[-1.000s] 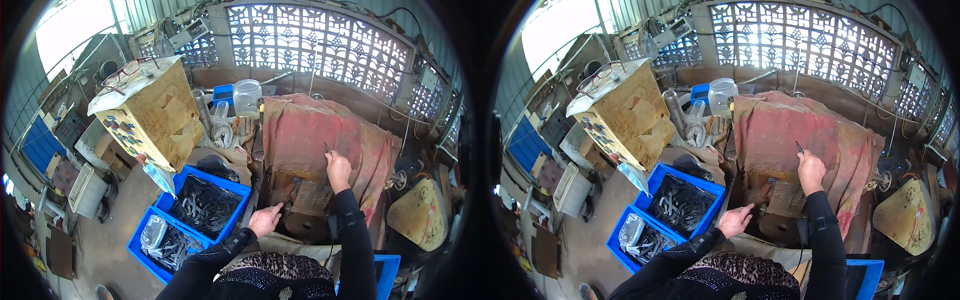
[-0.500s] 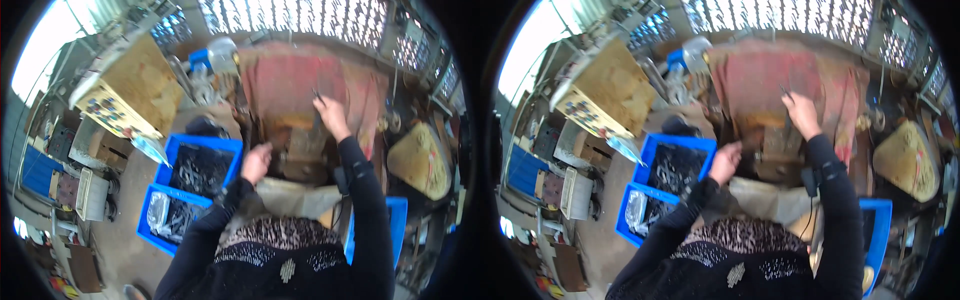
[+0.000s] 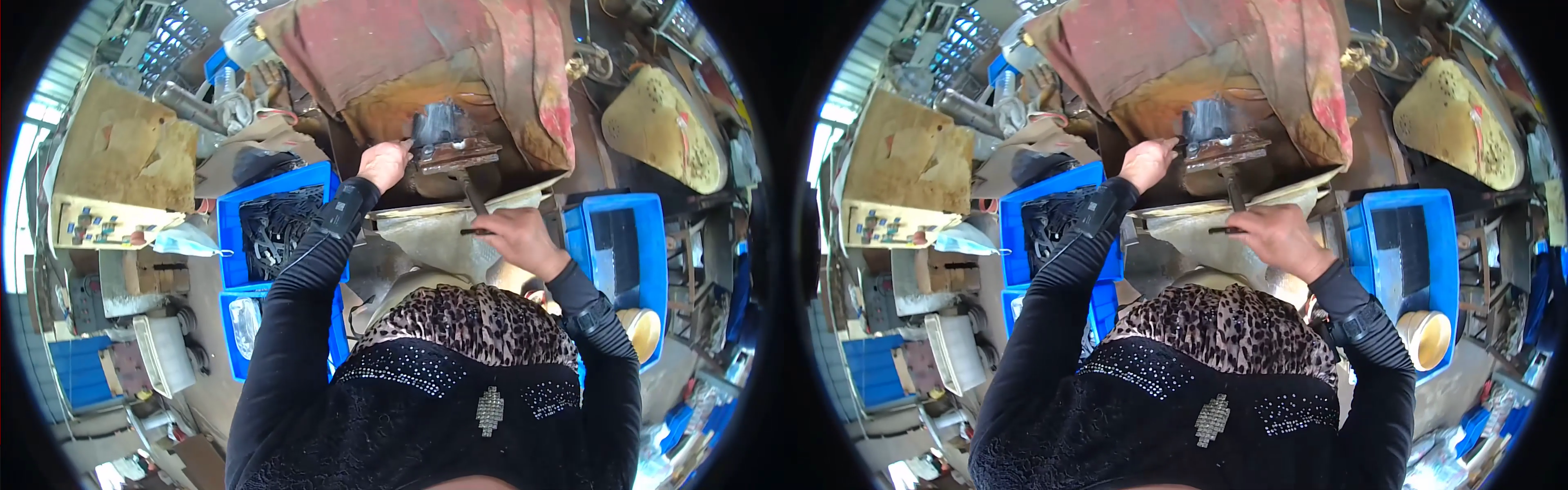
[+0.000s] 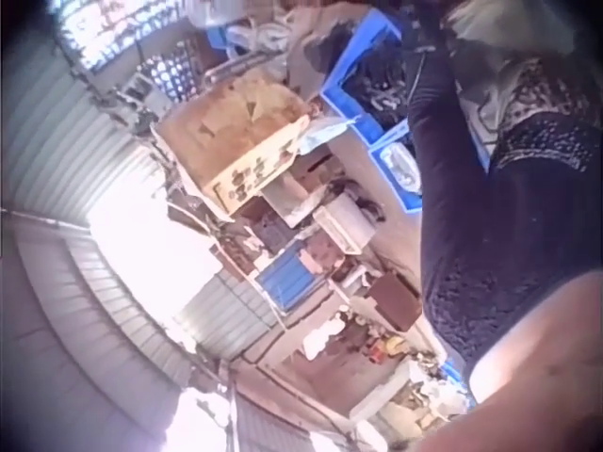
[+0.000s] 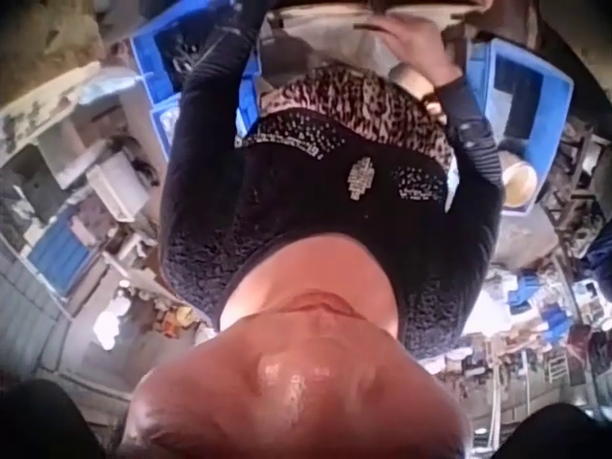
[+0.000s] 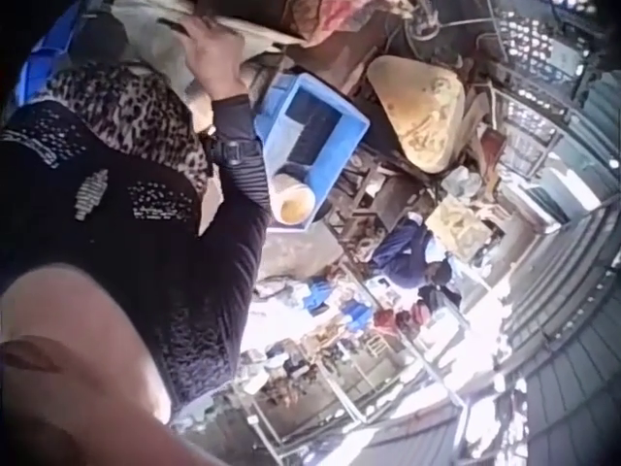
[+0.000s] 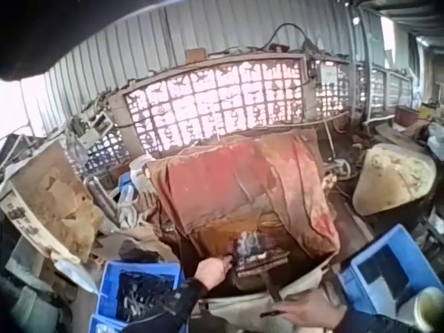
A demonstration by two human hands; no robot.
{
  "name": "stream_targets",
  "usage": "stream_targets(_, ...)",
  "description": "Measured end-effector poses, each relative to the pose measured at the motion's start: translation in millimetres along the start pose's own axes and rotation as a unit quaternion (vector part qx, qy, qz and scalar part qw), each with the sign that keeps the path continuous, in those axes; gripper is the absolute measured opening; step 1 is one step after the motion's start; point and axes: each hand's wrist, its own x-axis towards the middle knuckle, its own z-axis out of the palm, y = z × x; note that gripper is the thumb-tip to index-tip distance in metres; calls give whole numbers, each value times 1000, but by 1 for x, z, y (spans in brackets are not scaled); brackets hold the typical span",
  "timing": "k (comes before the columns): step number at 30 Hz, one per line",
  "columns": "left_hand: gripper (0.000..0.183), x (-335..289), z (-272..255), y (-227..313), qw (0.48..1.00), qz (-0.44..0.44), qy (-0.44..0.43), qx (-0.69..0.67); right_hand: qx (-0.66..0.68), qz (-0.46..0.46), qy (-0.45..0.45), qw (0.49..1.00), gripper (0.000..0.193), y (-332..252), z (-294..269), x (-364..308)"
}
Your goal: The person picks up a metal piece from a blue bin, grinds it against a rotating wheel, and then dips it into a container of liquid before placing it into another blue bin.
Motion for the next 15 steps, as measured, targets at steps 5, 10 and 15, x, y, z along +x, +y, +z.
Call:
stream_targets(5, 8, 8, 23, -9, 985, 22, -169, -18, -12, 13, -28, 999, 14, 0, 13, -35)
stream_targets(10, 11, 10, 82, -42, 968, 25, -178, -177, 1, 20, -14, 1000, 14, 1, 17, -38)
stream_targets(15, 18, -30, 120, -100, 884, -18, -71, -461, 243, 197, -26, 950, 8, 10, 20, -17)
